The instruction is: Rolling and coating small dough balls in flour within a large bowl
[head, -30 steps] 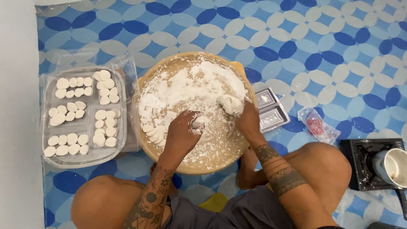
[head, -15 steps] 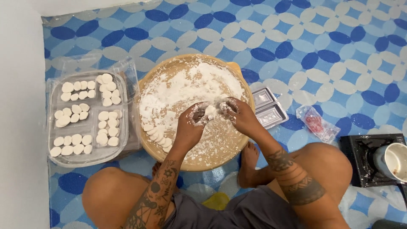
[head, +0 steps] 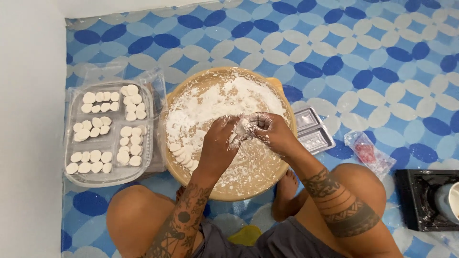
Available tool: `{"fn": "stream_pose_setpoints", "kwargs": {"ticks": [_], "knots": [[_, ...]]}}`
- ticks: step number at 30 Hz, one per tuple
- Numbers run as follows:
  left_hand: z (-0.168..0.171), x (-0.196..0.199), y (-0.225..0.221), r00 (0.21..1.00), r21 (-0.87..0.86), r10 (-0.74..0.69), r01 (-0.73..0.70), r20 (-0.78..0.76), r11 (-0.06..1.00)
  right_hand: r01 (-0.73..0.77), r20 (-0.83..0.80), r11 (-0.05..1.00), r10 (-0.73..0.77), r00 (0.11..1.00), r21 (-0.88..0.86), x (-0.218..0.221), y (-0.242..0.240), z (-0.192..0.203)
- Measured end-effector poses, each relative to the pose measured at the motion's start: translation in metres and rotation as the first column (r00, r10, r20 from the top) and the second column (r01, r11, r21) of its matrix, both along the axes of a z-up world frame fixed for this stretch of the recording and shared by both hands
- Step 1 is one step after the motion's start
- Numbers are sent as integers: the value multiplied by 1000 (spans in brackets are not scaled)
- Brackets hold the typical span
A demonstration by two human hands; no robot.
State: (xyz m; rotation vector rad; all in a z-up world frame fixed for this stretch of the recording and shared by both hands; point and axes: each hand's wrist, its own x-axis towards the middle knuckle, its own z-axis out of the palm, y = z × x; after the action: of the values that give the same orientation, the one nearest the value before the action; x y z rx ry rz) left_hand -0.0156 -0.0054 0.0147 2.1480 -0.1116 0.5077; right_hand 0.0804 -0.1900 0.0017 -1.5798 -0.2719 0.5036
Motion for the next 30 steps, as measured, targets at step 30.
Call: {"fn": "stream_pose_setpoints", "kwargs": {"ticks": [30], "knots": [[-36, 15, 23, 993, 223, -113, 104, 28, 969, -23, -316, 971, 100, 944, 237, 22, 6, -36]]}}
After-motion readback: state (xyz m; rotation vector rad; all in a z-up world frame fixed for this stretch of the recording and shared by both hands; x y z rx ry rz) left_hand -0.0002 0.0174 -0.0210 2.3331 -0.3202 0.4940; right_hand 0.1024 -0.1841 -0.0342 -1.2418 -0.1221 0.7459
